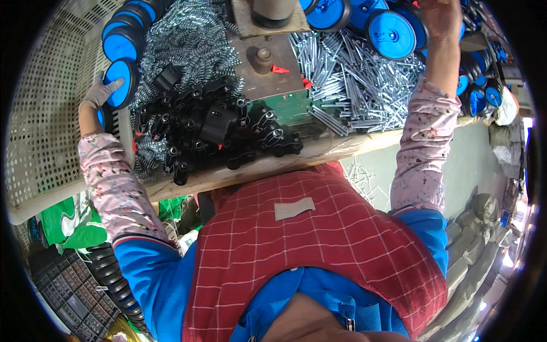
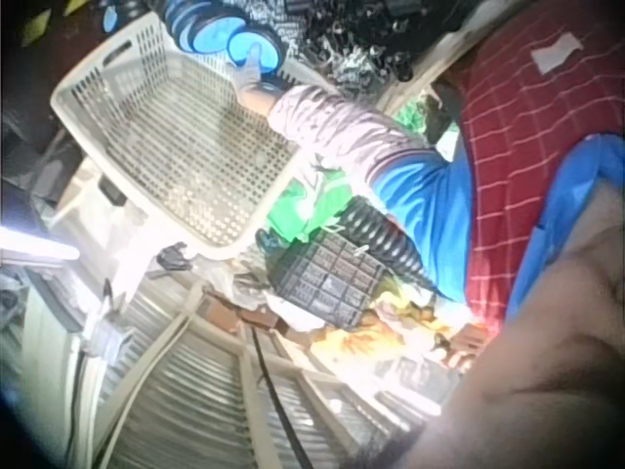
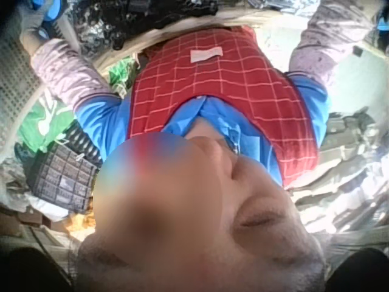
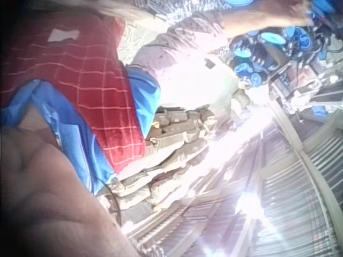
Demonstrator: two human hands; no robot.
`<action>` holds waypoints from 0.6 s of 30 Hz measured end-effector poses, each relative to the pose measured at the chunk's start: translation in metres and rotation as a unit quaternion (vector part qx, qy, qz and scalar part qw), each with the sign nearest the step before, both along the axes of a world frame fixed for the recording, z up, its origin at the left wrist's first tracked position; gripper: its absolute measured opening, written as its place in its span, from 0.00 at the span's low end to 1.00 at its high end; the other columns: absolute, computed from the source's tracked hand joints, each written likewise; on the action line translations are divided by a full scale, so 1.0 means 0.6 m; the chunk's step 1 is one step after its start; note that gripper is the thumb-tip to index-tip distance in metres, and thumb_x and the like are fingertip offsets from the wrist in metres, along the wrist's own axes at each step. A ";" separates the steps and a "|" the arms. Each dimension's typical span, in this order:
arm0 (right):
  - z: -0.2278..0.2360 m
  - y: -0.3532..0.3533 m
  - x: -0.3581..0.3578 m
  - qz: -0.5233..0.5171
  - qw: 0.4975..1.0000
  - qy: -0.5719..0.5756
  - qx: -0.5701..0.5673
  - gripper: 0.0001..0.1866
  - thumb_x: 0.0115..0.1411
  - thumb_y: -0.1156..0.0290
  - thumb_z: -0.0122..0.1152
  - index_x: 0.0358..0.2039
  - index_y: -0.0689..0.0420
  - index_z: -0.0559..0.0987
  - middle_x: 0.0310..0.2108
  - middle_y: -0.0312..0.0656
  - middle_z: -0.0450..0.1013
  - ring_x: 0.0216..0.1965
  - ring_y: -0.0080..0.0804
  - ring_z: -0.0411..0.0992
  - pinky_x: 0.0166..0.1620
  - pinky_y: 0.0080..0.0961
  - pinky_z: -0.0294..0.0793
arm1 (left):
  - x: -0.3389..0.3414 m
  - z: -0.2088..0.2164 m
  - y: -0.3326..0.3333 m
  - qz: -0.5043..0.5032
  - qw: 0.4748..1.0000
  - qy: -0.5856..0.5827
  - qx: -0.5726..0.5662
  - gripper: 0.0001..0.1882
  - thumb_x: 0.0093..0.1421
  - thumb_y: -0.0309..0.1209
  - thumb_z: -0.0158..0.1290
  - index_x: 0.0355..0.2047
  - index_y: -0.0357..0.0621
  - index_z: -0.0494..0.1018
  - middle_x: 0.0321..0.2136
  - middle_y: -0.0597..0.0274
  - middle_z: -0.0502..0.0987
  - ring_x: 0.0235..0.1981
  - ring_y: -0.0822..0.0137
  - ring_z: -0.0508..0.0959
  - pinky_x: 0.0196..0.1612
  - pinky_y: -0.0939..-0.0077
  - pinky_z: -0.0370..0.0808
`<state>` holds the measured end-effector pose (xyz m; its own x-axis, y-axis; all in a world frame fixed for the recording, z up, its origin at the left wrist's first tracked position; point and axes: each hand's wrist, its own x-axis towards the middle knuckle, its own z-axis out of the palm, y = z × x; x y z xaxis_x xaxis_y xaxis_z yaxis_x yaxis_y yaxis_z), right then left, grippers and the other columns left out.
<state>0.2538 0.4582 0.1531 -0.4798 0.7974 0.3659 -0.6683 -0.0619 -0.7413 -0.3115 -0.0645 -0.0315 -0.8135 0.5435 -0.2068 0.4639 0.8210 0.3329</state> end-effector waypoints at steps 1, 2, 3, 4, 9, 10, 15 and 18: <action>0.006 -0.004 0.013 0.042 0.999 0.011 -0.025 0.25 0.70 0.53 0.54 0.56 0.61 0.73 0.48 0.42 0.75 0.49 0.31 0.73 0.54 0.30 0.74 | 0.001 0.012 0.016 -0.029 0.999 -0.019 0.033 0.60 0.48 0.55 0.70 0.69 0.31 0.53 0.60 0.41 0.71 0.62 0.52 0.72 0.63 0.61 0.67; 0.006 -0.006 0.018 0.085 0.995 0.016 -0.055 0.28 0.70 0.51 0.53 0.57 0.62 0.71 0.51 0.44 0.73 0.50 0.32 0.73 0.55 0.30 0.74 | 0.010 0.028 0.028 -0.023 0.998 -0.046 0.033 0.57 0.49 0.54 0.70 0.68 0.31 0.56 0.58 0.42 0.73 0.60 0.54 0.73 0.62 0.62 0.69; -0.026 0.001 0.034 0.122 0.986 -0.094 0.058 0.23 0.69 0.55 0.53 0.53 0.61 0.73 0.49 0.44 0.74 0.49 0.32 0.74 0.54 0.29 0.74 | 0.020 0.045 0.039 -0.016 0.997 -0.073 0.033 0.54 0.50 0.53 0.70 0.66 0.31 0.58 0.56 0.43 0.74 0.57 0.55 0.75 0.60 0.63 0.70; -0.061 0.007 0.050 0.150 0.953 -0.185 0.189 0.18 0.68 0.59 0.52 0.48 0.61 0.75 0.47 0.44 0.75 0.48 0.31 0.75 0.53 0.28 0.74 | 0.036 0.065 0.048 -0.005 0.994 -0.101 0.031 0.51 0.51 0.51 0.70 0.65 0.31 0.61 0.55 0.45 0.76 0.55 0.57 0.76 0.58 0.64 0.72; -0.262 -0.223 0.100 0.160 0.622 -0.559 0.525 0.07 0.56 0.68 0.66 0.32 0.58 0.83 0.25 0.47 0.78 0.31 0.44 0.79 0.37 0.36 0.79 | 0.191 0.184 0.063 0.053 0.966 -0.146 0.206 0.34 0.58 0.44 0.64 0.58 0.33 0.71 0.45 0.53 0.81 0.44 0.64 0.79 0.53 0.71 0.74; -0.284 -0.251 0.112 0.144 0.613 -0.585 0.511 0.07 0.55 0.67 0.66 0.31 0.58 0.83 0.26 0.47 0.78 0.31 0.47 0.79 0.36 0.39 0.78 | 0.231 0.208 0.062 0.046 0.971 -0.073 0.222 0.33 0.59 0.43 0.63 0.58 0.34 0.71 0.46 0.53 0.80 0.45 0.64 0.79 0.53 0.71 0.73; -0.317 -0.308 0.124 0.033 0.633 -0.599 0.489 0.08 0.55 0.66 0.65 0.29 0.57 0.81 0.26 0.48 0.78 0.31 0.50 0.78 0.36 0.43 0.77 | 0.512 0.280 0.100 0.040 0.896 -0.169 0.410 0.29 0.66 0.42 0.54 0.60 0.34 0.68 0.54 0.47 0.74 0.54 0.64 0.75 0.59 0.67 0.70; -0.335 -0.295 0.122 0.040 0.627 -0.606 0.487 0.09 0.57 0.64 0.65 0.30 0.57 0.80 0.28 0.49 0.78 0.32 0.49 0.78 0.35 0.44 0.77 | 0.556 0.198 0.100 -0.049 0.871 -0.231 0.432 0.25 0.65 0.27 0.52 0.62 0.32 0.66 0.55 0.49 0.74 0.54 0.61 0.74 0.60 0.66 0.69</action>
